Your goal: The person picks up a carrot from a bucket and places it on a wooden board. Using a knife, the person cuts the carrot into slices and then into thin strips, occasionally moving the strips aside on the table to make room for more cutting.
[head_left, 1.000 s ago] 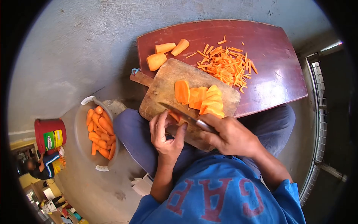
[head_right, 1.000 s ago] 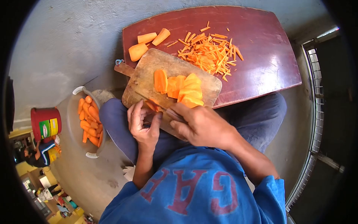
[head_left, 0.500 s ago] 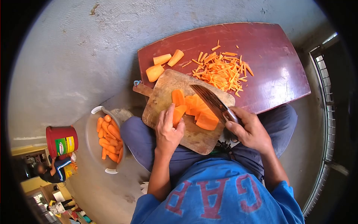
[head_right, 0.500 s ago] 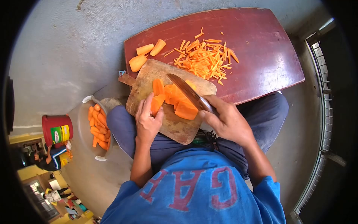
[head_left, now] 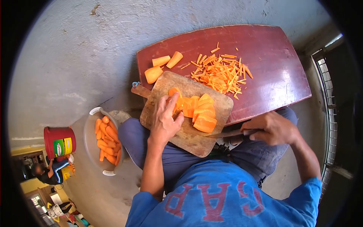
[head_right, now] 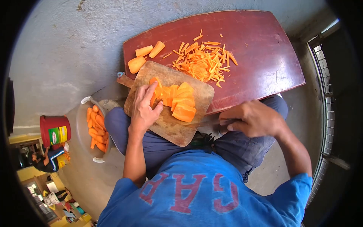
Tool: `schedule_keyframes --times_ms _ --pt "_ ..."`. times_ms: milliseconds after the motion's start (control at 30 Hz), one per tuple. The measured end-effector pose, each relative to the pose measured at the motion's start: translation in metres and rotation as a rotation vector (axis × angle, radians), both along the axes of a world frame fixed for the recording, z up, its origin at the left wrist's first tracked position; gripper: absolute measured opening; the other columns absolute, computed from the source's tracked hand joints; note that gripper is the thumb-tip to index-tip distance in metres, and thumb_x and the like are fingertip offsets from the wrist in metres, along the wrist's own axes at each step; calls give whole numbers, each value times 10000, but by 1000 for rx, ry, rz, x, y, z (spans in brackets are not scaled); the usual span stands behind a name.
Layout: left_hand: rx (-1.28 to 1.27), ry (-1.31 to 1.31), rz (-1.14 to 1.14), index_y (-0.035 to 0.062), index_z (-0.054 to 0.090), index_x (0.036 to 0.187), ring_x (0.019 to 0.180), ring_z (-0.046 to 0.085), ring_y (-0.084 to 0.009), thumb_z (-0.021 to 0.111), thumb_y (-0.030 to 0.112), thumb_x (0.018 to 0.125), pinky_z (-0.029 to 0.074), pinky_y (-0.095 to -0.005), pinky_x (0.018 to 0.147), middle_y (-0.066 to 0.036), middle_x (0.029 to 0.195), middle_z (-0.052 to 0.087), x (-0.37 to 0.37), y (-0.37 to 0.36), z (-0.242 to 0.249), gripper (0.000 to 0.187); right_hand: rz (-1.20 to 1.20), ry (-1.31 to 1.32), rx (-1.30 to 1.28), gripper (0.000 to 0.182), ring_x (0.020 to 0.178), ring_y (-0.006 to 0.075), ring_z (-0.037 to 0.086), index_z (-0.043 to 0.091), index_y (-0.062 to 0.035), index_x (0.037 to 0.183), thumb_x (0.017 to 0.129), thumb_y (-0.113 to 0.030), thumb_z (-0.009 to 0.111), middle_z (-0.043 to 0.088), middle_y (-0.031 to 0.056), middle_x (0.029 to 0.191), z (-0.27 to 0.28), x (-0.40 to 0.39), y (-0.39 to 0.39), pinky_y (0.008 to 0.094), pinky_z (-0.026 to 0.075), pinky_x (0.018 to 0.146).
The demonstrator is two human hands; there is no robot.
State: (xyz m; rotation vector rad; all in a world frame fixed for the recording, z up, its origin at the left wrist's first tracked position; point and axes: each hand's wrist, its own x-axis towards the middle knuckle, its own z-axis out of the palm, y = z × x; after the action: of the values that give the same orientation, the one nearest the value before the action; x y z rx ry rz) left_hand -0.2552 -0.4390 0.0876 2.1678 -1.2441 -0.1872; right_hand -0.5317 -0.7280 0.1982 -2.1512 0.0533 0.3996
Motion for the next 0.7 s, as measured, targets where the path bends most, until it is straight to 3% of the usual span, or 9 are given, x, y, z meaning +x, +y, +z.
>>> schedule_keyframes --times_ms 100,200,333,533,567,700 --pt "-30 33 18 57 602 1646 1390 619 -460 844 72 926 525 -529 1190 -257 1476 610 1 3 -4 760 75 40 -65 398 1106 367 835 834 -85 1329 934 -124 815 876 160 1149 4 41 -12 468 649 965" --pt "-50 51 49 51 602 1644 1387 622 -463 833 44 923 526 -525 1189 -257 1473 614 7 3 -7 757 144 42 -295 362 1097 374 836 857 -82 1285 930 -118 799 875 168 1151 7 81 -14 472 650 950" --pt "-73 190 63 31 612 1631 1346 650 -461 844 28 933 532 -516 1175 -242 1430 642 18 3 -10 735 64 -112 -170 319 1007 316 861 856 -44 1223 906 -55 823 878 168 1099 -17 116 -27 437 660 880" --pt "-104 226 178 21 643 1605 1198 708 -367 939 95 932 622 -430 956 -200 1369 687 25 -7 -6 739 -83 -170 -217 382 1034 311 861 826 12 1303 926 -53 825 876 183 1145 -41 142 -34 434 659 900" --pt "-154 195 182 16 647 1600 1154 707 -323 964 105 916 629 -398 865 -187 1371 693 28 -8 -14 759 -105 -214 -204 389 1042 303 860 823 10 1313 929 -56 828 875 185 1151 -47 139 -33 431 657 909" --pt "-278 235 232 12 649 1596 1136 704 -324 974 132 914 628 -412 873 -191 1387 688 31 -13 -17 765 -254 -218 -112 424 1079 281 854 804 1 1368 951 -71 838 873 180 1174 -52 111 -10 393 645 965"
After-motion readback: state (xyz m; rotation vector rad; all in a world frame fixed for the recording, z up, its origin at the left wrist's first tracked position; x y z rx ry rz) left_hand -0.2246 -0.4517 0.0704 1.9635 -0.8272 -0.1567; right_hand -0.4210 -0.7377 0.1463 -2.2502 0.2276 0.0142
